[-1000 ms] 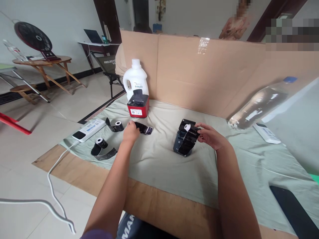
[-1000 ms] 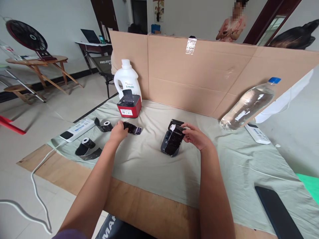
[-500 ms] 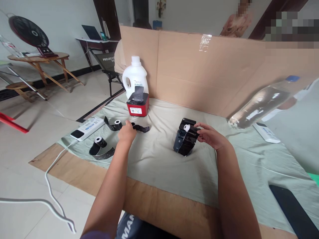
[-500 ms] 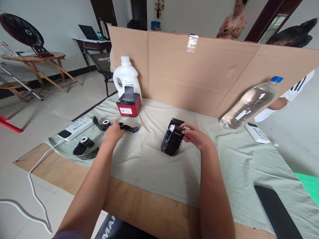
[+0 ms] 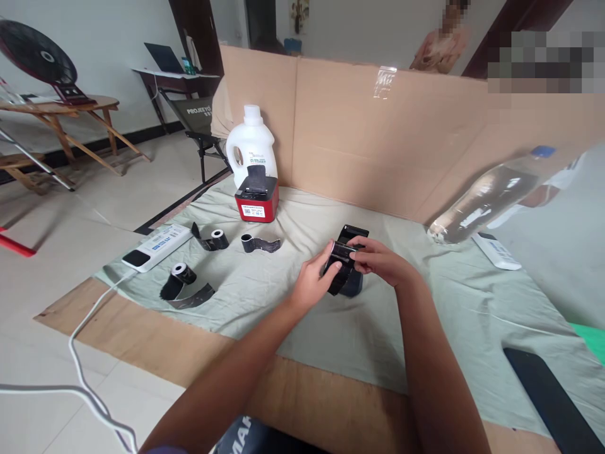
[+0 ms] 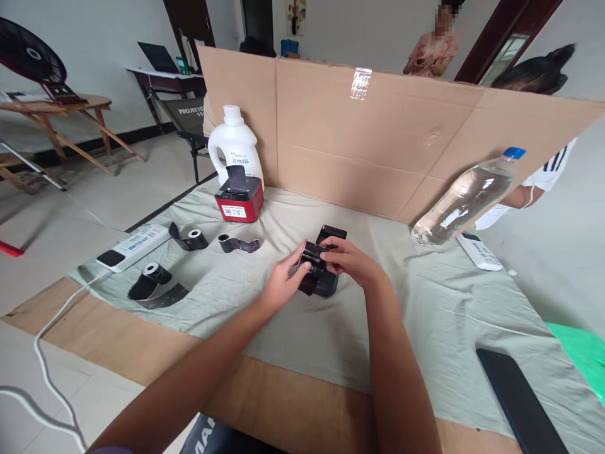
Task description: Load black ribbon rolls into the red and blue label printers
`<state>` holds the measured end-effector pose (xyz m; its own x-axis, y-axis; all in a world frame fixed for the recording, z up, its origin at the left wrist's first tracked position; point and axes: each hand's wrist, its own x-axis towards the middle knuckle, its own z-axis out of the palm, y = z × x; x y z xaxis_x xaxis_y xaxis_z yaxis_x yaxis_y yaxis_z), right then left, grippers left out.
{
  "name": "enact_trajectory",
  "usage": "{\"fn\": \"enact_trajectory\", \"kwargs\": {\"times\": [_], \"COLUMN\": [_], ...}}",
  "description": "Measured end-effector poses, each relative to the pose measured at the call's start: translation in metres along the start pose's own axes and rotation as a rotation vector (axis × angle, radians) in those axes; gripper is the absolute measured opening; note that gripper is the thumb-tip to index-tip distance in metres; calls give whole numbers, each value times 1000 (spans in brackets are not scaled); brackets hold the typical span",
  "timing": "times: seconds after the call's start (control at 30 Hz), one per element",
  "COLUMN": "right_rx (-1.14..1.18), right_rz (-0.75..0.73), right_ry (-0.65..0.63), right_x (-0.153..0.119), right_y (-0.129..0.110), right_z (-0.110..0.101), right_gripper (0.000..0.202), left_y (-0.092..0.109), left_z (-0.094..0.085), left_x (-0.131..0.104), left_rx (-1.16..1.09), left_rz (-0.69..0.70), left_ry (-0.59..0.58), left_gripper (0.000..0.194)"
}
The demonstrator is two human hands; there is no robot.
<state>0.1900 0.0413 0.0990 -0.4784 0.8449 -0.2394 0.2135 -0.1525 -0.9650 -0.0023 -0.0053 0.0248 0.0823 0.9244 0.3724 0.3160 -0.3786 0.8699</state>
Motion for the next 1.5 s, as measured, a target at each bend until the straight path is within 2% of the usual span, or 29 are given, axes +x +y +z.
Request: {"fn": "enact_trajectory", "kwargs": {"times": [0.2,0.4,0.6,0.73,0.87,0.97,1.03,1.13,1.27,1.5], "right_rx": [-98,-214,-551,-716,-809,-837,-858,-920,-1016,-1032], "right_rz": [74,101,-46,-110,-84,-35,-13,10,29,125], "right_ry": [39,68,233,251,345,383,381,369,359,536], "right_x": [5,8,9,9,8,8,11,19,30,36], "right_y": [-5,-4,-6,-7,-2,8,14,23,31,37], "right_z": [25,44,55,45,12,-10,-17,-15,-5,10], "right_gripper": [31,20,14,7,14,19,21,24,30,43], "left_y": [10,11,2,5,6,4,3,3,1,-4], "left_z": [4,3,4,5,10,16,19,22,24,29], "left_x": [-5,-2,-2,-5,-11,-16,-18,-21,-23,-23], "left_rx": [247,374,443,452,394,301,276,260,121,-187], "left_rz": [-191,-201,-120,-96,-89,-44,-5,-24,-106,-259], "left_ry": [170,251,260,199,62,-82,-169,-221,-214,-198], "left_gripper": [76,50,51,57,75,62,53,48,40,30]}}
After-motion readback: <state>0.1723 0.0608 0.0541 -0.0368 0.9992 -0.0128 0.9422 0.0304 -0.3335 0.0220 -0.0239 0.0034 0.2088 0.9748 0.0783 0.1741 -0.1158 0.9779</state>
